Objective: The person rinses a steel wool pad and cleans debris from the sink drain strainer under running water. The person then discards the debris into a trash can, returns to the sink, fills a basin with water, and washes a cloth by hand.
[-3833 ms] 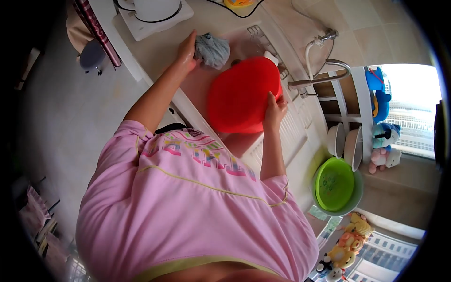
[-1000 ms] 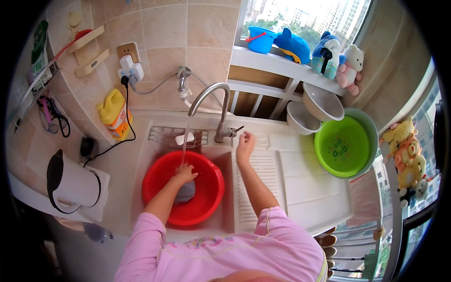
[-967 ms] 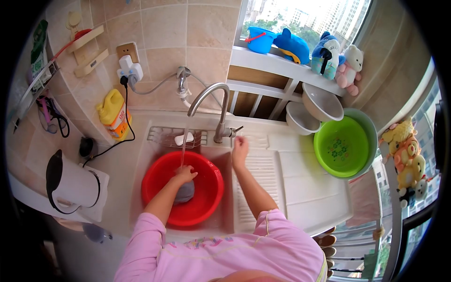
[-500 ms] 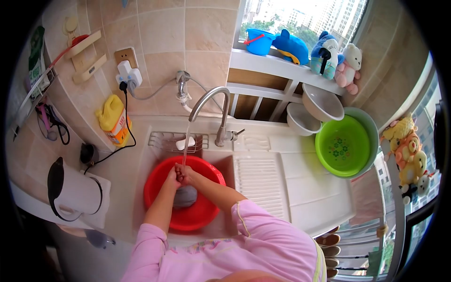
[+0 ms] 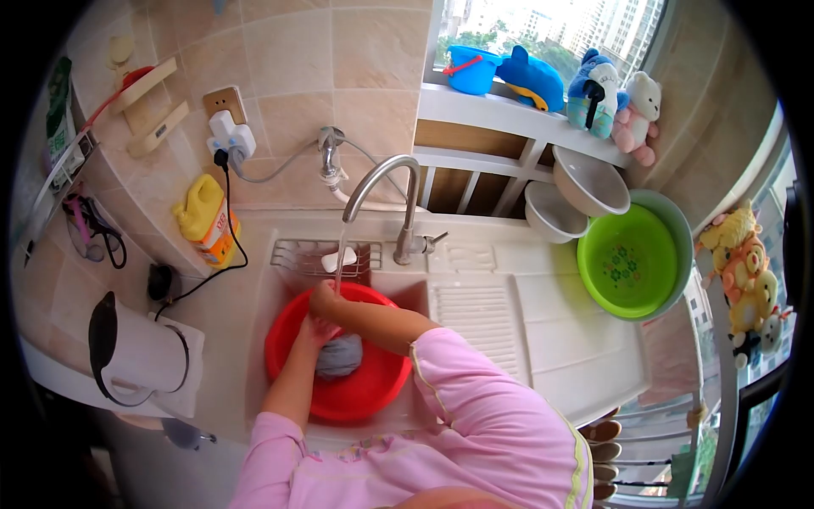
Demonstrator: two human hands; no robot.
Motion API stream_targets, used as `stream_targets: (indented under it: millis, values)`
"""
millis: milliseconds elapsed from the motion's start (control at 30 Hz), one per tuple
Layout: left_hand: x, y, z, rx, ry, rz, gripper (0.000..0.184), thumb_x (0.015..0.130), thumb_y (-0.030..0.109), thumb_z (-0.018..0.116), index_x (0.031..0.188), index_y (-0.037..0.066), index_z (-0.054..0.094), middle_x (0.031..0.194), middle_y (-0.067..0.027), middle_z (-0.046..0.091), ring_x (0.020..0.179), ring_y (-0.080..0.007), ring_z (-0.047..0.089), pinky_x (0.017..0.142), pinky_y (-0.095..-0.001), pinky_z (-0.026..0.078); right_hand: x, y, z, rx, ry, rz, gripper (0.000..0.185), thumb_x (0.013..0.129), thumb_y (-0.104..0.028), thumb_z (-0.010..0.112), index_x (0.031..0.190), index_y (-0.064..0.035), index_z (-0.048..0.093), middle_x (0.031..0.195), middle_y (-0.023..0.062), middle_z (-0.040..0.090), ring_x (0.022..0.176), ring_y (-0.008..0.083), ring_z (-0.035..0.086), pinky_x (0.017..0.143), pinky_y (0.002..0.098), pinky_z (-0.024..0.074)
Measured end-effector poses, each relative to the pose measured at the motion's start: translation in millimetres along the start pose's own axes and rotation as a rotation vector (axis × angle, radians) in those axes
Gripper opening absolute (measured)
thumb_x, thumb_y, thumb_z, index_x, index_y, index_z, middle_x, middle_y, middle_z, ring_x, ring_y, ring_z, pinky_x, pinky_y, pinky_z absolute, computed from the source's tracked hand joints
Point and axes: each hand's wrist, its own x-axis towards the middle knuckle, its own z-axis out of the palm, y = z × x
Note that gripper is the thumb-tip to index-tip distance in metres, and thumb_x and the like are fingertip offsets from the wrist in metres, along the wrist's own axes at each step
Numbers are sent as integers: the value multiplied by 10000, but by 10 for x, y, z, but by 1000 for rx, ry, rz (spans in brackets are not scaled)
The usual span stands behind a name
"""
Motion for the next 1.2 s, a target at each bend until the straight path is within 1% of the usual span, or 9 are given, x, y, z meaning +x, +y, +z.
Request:
stream_targets:
  millis: [100,200,333,433,467,567,833,1033,1200]
  values:
    - [36,-91,123,55,156,-12,329,858,323,384,1031,70,505,953,-94,577,857,-255,559,741,-429,441,-309,80,-168,-757,-25,-286,128,779,-195,549,748,-74,577,691,85,580,640,225,550,535,323,448]
    - [722,-301,-673,105,-336,-71,325,860,318,372,1006,62,507,982,-132,566,868,-256,556,767,-443,438,-779,110,-459,-1220,-122,-496,135,769,-197,557,772,-66,591,722,98,599,680,243,575,570,340,471]
    - [737,-269,81,176,379,-434,267,839,290,433,913,50,525,942,-152,591,839,-285,578,772,-458,450,-1504,-312,-889,-1404,-334,-235,162,701,-197,604,810,-80,630,834,86,635,810,234,610,651,364,485]
    - [864,-195,101,917,201,-615,277,833,292,455,901,44,559,916,-127,615,782,-289,596,715,-440,478,-1596,-168,-1092,-1329,-251,-137,186,695,-218,624,805,-69,637,812,108,631,801,254,607,665,362,487]
    - [526,-85,1017,1828,239,-886,278,833,277,457,872,53,616,902,-100,631,749,-269,611,652,-394,496,-1586,-147,-1124,-1323,-263,-107,196,701,-226,621,808,-62,639,814,114,630,801,260,606,667,367,486]
    - [736,-138,798,2806,-73,-859,230,808,209,494,894,62,649,902,-79,637,793,-237,618,627,-349,495,-1526,-61,-1171,-1309,-311,-79,209,724,-230,590,807,-46,640,815,128,626,787,280,601,655,383,480]
    - [407,73,467,2629,75,-486,232,768,158,528,943,45,632,1012,-119,602,929,-255,587,744,-373,476,-697,468,-768,-1029,-361,-367,230,742,-269,586,777,-47,634,755,126,623,735,262,607,642,372,475]
    - [-9,457,-424,2098,320,-321,312,768,232,532,1024,64,590,979,-127,607,877,-276,586,737,-353,466,265,678,-130,-904,-724,216,174,723,-215,542,611,-82,546,606,38,543,631,169,574,560,342,466]
    - [-331,561,-670,1319,621,-218,324,763,211,549,1065,94,560,892,-64,605,776,-223,573,699,-370,477,780,290,243,-1181,-1014,516,177,727,-192,553,791,-47,631,769,113,630,668,207,609,638,316,504]
